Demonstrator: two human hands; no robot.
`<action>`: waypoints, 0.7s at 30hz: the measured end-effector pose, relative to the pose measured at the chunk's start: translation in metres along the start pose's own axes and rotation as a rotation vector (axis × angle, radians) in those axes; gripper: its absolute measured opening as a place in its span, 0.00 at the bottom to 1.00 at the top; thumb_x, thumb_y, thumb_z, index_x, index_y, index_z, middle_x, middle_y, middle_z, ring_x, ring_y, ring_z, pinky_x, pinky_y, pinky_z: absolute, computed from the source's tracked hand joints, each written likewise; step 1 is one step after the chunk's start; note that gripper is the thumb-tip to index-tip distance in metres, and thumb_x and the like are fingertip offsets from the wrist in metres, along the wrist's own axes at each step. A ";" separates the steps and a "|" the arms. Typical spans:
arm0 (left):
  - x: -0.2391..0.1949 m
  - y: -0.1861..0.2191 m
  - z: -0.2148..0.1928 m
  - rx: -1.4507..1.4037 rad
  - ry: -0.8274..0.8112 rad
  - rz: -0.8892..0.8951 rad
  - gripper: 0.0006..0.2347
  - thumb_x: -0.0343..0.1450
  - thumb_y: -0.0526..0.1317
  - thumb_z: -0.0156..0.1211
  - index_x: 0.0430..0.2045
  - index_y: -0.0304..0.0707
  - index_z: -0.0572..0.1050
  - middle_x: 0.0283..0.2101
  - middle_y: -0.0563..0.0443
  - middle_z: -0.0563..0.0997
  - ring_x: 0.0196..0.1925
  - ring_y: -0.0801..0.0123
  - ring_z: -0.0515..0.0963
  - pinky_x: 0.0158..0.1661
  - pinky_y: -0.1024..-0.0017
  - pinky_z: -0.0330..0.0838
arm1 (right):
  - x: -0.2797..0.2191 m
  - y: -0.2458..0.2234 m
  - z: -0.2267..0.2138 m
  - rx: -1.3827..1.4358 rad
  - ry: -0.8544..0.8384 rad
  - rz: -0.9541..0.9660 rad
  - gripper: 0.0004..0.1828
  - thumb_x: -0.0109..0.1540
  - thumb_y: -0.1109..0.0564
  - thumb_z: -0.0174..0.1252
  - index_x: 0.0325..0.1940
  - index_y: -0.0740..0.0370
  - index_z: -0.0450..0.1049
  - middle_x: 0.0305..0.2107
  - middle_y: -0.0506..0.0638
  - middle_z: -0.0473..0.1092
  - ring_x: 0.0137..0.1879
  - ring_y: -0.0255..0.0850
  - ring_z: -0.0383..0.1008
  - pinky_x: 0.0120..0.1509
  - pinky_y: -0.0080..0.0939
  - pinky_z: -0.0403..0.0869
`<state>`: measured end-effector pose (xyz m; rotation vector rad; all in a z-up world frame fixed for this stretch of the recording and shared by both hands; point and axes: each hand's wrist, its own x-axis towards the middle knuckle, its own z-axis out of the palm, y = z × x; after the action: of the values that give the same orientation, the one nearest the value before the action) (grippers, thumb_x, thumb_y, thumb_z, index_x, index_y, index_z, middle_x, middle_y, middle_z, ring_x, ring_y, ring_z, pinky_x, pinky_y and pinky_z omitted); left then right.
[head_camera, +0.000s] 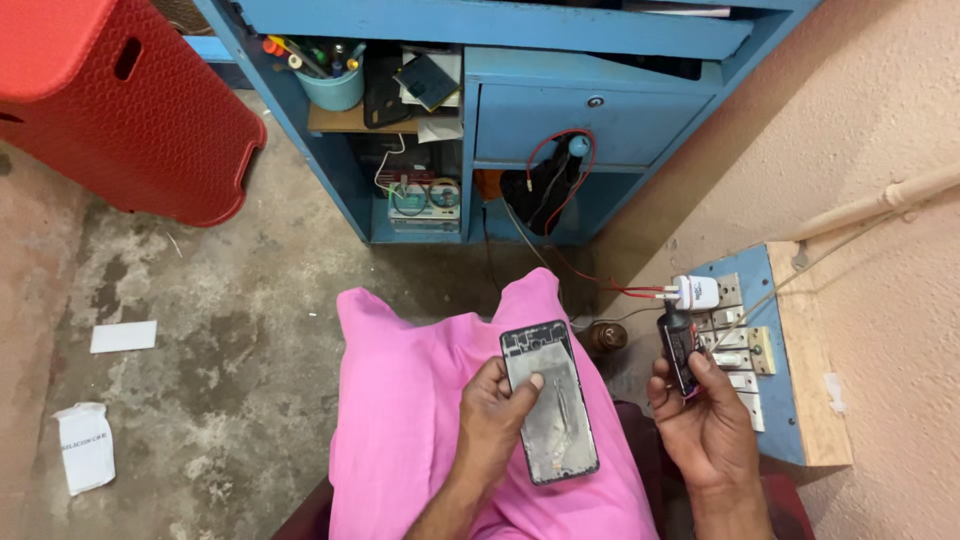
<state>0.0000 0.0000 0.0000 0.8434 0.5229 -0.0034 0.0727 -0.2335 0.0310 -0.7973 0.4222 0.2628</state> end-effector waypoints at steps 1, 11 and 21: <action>0.001 0.008 0.001 0.007 -0.002 -0.005 0.07 0.71 0.29 0.60 0.41 0.30 0.76 0.37 0.51 0.86 0.36 0.79 0.83 0.40 0.79 0.77 | 0.000 0.000 -0.001 0.011 -0.007 0.006 0.11 0.67 0.60 0.60 0.55 0.61 0.76 0.41 0.49 0.78 0.48 0.42 0.78 0.51 0.43 0.77; 0.000 0.064 0.009 0.000 -0.009 0.071 0.04 0.72 0.29 0.59 0.38 0.30 0.75 0.35 0.50 0.85 0.33 0.78 0.82 0.37 0.78 0.78 | -0.003 -0.005 -0.006 0.115 -0.098 0.059 0.14 0.65 0.62 0.60 0.55 0.61 0.76 0.45 0.51 0.77 0.53 0.43 0.77 0.55 0.45 0.76; 0.002 0.089 0.014 -0.184 0.138 0.256 0.07 0.71 0.27 0.58 0.41 0.32 0.74 0.39 0.47 0.84 0.37 0.74 0.84 0.41 0.75 0.81 | -0.008 -0.001 -0.026 0.200 -0.409 0.115 0.23 0.66 0.66 0.60 0.66 0.61 0.71 0.53 0.55 0.73 0.60 0.48 0.71 0.62 0.52 0.71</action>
<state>0.0262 0.0503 0.0698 0.7279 0.5328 0.3355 0.0592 -0.2538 0.0190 -0.5065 0.1054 0.4724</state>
